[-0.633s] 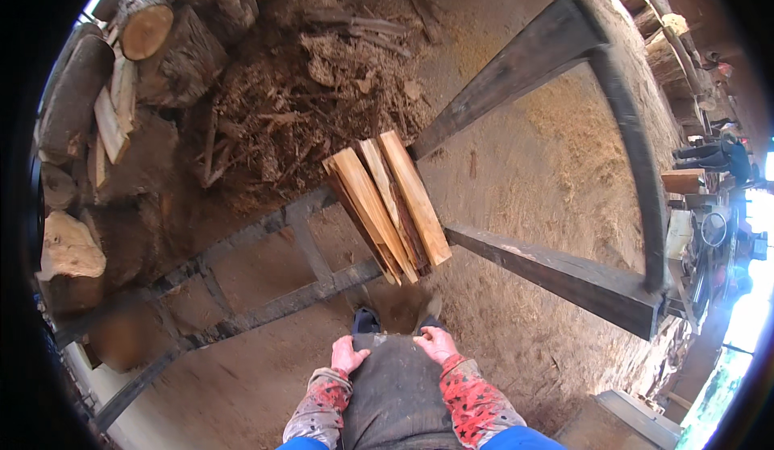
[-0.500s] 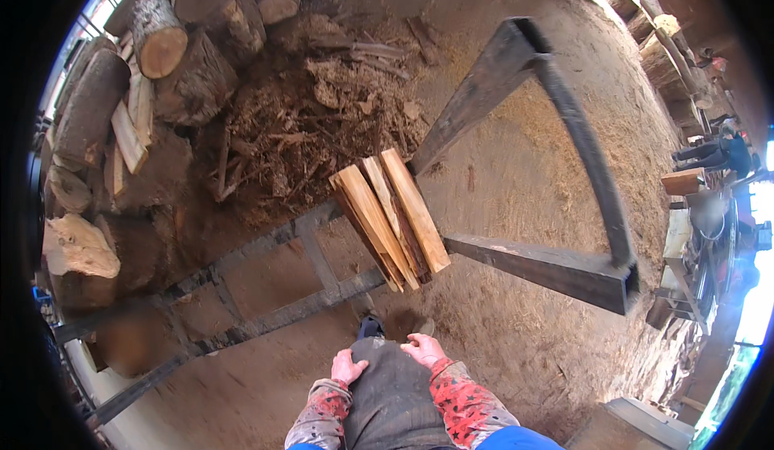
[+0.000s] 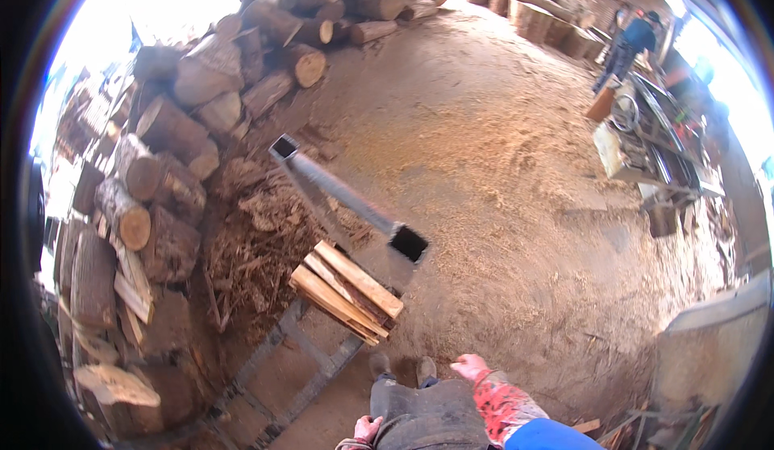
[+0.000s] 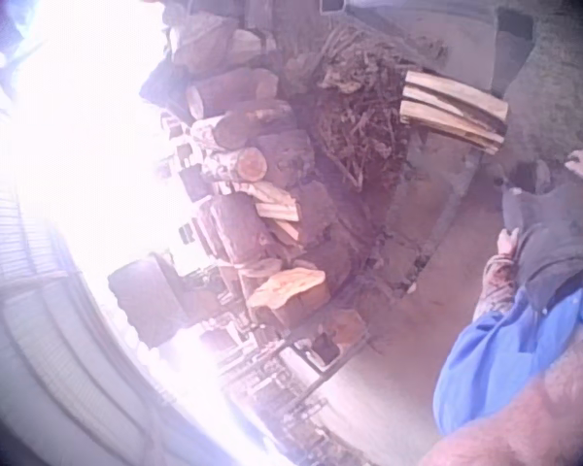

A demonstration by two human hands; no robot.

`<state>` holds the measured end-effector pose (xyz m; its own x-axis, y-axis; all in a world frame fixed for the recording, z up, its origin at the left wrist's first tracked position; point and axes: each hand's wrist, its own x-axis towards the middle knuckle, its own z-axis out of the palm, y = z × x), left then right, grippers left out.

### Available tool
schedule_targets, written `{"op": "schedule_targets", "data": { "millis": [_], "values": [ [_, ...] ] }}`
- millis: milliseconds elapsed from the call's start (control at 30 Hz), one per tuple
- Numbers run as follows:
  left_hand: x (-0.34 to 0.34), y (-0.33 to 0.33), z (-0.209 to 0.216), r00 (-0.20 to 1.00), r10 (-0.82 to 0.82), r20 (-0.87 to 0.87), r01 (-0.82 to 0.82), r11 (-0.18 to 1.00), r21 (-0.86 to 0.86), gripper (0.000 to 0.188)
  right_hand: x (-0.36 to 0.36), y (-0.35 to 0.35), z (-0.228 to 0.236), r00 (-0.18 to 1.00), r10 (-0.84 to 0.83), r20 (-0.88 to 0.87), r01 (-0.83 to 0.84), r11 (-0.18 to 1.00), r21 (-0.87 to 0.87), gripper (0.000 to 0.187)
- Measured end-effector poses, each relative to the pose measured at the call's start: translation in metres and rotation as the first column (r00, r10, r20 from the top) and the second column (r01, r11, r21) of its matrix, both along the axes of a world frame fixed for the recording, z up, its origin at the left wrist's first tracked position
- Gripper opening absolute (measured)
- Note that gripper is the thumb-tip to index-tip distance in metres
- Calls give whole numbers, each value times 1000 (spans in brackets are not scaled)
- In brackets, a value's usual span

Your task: The person walks through a lumber workshop and begins stacking processed wooden planks. They pick up planks from a conveyor table and arrange them into a pile, occasionally moving to a different area to place the wood.

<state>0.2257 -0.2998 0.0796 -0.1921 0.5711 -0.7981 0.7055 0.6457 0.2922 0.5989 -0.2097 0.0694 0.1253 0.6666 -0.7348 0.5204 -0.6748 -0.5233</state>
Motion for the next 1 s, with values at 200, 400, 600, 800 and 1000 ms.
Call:
{"op": "schedule_targets", "data": {
  "millis": [200,400,600,800,1000],
  "values": [
    [-13,57,-7,913,-406,42,407,913,-17,65,65,-127,-24,901,-390,190,407,911,-60,48],
    [-70,120,-62,801,-486,350,453,874,176,26,-30,-201,-37,716,-680,157,696,712,-91,41],
    [-75,216,-77,648,-589,483,706,702,-91,41,-120,-185,-34,555,-810,191,810,578,96,37],
    [-8,278,-119,702,-578,416,697,676,-238,37,-110,-191,-41,331,-930,159,922,355,157,39],
    [128,266,-51,623,-642,446,776,581,-248,29,-78,-216,-48,201,-978,46,974,205,95,39]
  ]
}}
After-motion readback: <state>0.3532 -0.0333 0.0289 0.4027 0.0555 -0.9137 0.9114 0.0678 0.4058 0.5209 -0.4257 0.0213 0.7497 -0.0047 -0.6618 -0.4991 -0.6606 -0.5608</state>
